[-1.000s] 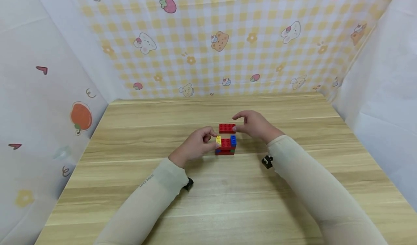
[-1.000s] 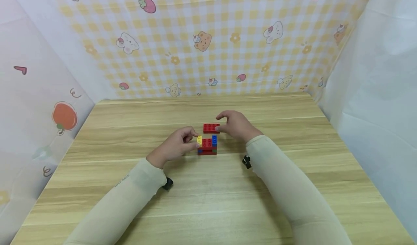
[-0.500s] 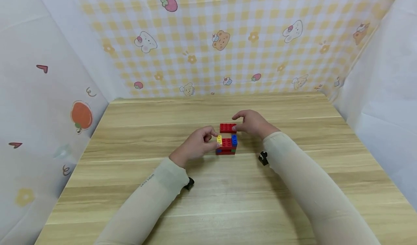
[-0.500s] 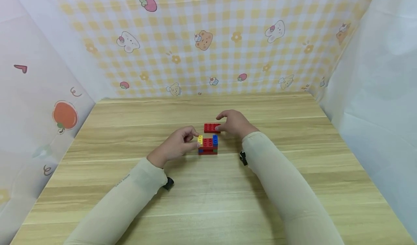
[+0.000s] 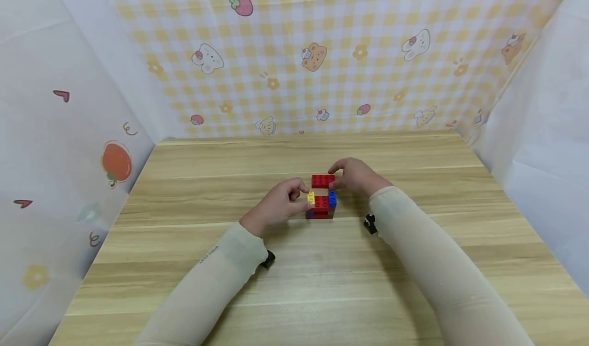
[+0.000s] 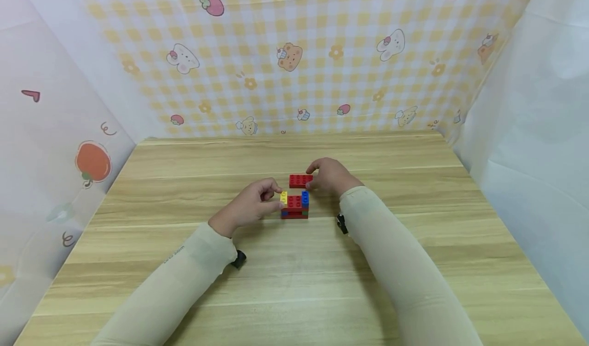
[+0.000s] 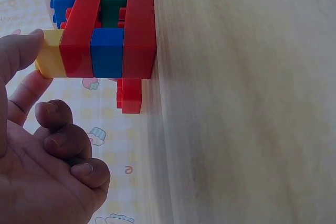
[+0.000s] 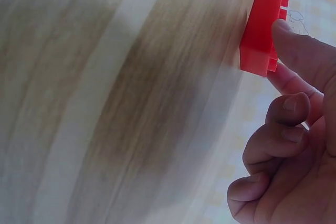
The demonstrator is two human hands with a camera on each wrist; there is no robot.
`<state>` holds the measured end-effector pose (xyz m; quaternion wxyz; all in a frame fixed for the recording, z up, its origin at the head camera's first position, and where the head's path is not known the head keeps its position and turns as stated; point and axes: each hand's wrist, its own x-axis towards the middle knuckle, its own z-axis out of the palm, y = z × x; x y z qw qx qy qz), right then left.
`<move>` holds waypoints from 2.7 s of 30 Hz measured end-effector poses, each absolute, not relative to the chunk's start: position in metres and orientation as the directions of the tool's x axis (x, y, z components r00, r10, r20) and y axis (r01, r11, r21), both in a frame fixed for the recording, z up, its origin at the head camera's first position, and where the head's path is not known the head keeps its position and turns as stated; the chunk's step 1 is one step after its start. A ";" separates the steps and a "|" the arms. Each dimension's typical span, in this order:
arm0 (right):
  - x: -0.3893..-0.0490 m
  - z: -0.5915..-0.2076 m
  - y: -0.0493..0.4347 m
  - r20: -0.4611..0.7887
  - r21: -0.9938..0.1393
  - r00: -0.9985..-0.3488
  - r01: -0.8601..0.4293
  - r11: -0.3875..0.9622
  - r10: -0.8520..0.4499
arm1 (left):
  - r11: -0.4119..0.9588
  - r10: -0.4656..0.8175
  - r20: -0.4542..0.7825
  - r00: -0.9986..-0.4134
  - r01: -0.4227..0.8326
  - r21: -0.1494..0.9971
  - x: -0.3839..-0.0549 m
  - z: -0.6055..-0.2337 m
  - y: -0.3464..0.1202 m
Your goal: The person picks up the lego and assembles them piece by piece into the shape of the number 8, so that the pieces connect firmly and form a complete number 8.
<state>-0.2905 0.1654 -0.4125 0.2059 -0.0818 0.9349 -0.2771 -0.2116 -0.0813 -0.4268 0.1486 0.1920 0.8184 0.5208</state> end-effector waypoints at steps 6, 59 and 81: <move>-0.291 -0.413 0.165 -0.344 -0.544 -0.904 -0.028 0.838 -0.253 | 0.385 0.467 -0.044 -0.883 0.158 0.909 -0.212 -0.428 -0.081; -0.263 -0.369 0.182 -0.179 -0.546 -0.921 -0.199 0.814 -0.345 | 0.374 0.456 -0.053 -0.888 0.137 0.917 -0.210 -0.425 -0.080; -0.226 -0.358 0.181 -0.129 -0.661 -0.910 -0.218 0.718 -0.395 | 0.375 0.462 -0.037 -0.886 0.157 0.914 -0.211 -0.429 -0.081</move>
